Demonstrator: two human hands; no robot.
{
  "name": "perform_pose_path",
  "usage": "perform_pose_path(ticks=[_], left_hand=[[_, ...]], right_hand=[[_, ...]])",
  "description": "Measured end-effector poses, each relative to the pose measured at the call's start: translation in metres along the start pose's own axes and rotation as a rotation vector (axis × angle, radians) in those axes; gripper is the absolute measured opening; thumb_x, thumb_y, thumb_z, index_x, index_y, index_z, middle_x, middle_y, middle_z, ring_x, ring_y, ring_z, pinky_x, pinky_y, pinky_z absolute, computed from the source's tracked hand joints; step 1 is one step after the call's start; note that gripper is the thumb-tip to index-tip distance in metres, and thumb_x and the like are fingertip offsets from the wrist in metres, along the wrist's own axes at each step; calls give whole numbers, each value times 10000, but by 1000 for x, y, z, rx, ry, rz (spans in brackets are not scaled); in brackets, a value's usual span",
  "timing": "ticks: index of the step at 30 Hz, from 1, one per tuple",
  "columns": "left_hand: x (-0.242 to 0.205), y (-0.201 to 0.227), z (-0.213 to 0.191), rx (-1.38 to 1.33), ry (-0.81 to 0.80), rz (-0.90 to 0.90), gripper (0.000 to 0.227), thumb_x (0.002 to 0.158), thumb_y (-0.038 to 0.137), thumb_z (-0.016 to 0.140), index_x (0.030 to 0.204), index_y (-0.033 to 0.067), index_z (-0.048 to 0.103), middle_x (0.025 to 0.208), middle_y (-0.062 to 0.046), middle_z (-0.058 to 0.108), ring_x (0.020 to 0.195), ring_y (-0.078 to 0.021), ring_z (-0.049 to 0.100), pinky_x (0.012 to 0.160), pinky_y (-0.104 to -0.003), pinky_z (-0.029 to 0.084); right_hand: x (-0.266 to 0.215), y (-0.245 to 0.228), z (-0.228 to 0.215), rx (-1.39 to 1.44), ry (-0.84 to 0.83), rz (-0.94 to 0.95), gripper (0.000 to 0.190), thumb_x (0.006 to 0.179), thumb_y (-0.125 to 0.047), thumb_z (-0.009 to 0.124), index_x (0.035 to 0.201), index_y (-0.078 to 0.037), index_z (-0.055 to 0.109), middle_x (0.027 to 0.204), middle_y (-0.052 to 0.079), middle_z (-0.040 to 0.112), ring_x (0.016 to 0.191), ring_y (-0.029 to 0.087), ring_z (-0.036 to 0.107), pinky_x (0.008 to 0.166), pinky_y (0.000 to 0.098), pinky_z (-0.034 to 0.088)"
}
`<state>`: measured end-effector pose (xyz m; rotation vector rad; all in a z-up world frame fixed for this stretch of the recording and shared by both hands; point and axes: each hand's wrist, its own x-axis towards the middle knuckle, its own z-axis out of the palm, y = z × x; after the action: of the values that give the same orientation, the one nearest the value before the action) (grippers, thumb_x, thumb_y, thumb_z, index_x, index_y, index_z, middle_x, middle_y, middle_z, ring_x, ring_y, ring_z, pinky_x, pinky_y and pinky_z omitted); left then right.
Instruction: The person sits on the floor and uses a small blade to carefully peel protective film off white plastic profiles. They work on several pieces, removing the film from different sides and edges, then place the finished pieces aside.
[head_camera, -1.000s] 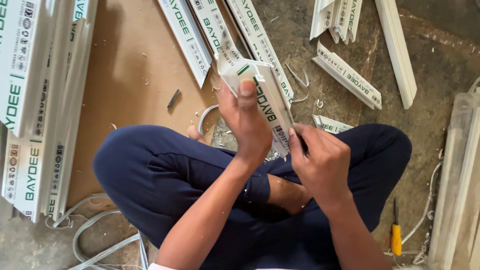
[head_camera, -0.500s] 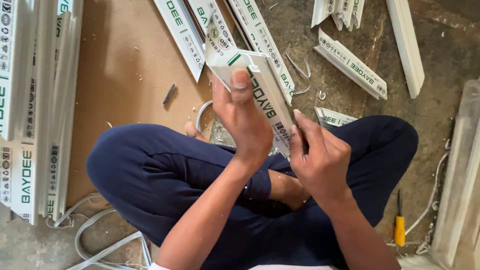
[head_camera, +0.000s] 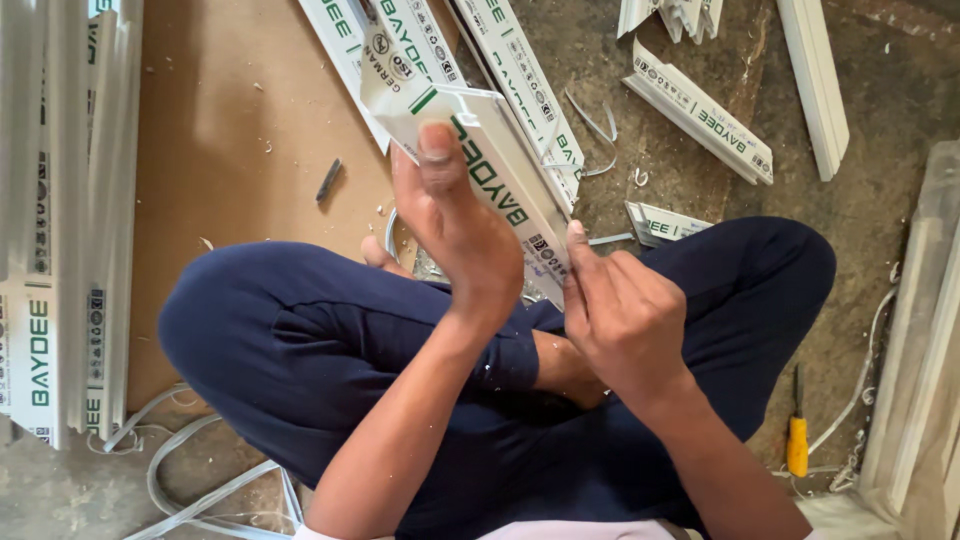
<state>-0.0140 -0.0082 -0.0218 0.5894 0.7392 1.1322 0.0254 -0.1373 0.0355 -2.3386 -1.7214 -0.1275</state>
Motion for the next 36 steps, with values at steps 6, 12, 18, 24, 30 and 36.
perform_pose_path(ticks=[6, 12, 18, 24, 30, 36], left_hand=[[3, 0, -1, 103, 43, 83, 566, 1102, 576, 541, 983, 23, 516, 885, 25, 446, 829, -73, 398, 810, -276, 349], [1, -3, -1, 120, 24, 108, 569, 1103, 573, 545, 969, 21, 516, 893, 27, 439, 844, -80, 396, 776, -259, 352], [8, 2, -2, 79, 66, 111, 585, 1099, 581, 559, 952, 18, 497, 877, 31, 429, 834, -76, 387, 758, -262, 345], [14, 2, -8, 101, 102, 98, 623, 1049, 631, 554, 1028, 9, 544, 916, 15, 493, 843, -85, 437, 747, -275, 374], [20, 10, -9, 86, 103, 70, 652, 1026, 651, 533, 1036, -1, 558, 919, 0, 533, 843, -93, 489, 755, -272, 415], [24, 10, -9, 87, 77, 120, 678, 1042, 663, 533, 1037, -14, 571, 937, -16, 551, 868, -94, 500, 781, -268, 434]], right_hand=[[-6, 3, 1, 21, -33, -4, 461, 833, 48, 742, 1279, 103, 641, 711, 96, 566, 631, 254, 566, 580, 391, 460], [-11, 6, 3, -7, -47, -7, 471, 819, 36, 743, 1276, 93, 646, 712, 92, 562, 648, 254, 572, 586, 391, 466], [-12, 6, 8, -39, -47, -35, 488, 823, 33, 734, 1297, 99, 636, 714, 86, 564, 661, 248, 582, 594, 387, 476], [-14, 9, 11, -17, -50, -54, 498, 825, 36, 718, 1309, 100, 624, 722, 91, 569, 664, 256, 582, 596, 390, 476], [-12, 9, 9, 15, -52, -49, 491, 835, 34, 716, 1312, 100, 620, 712, 93, 562, 657, 257, 578, 592, 395, 472], [-14, 13, 9, 19, -66, -74, 490, 831, 34, 712, 1307, 106, 622, 713, 89, 566, 657, 254, 577, 588, 389, 471]])
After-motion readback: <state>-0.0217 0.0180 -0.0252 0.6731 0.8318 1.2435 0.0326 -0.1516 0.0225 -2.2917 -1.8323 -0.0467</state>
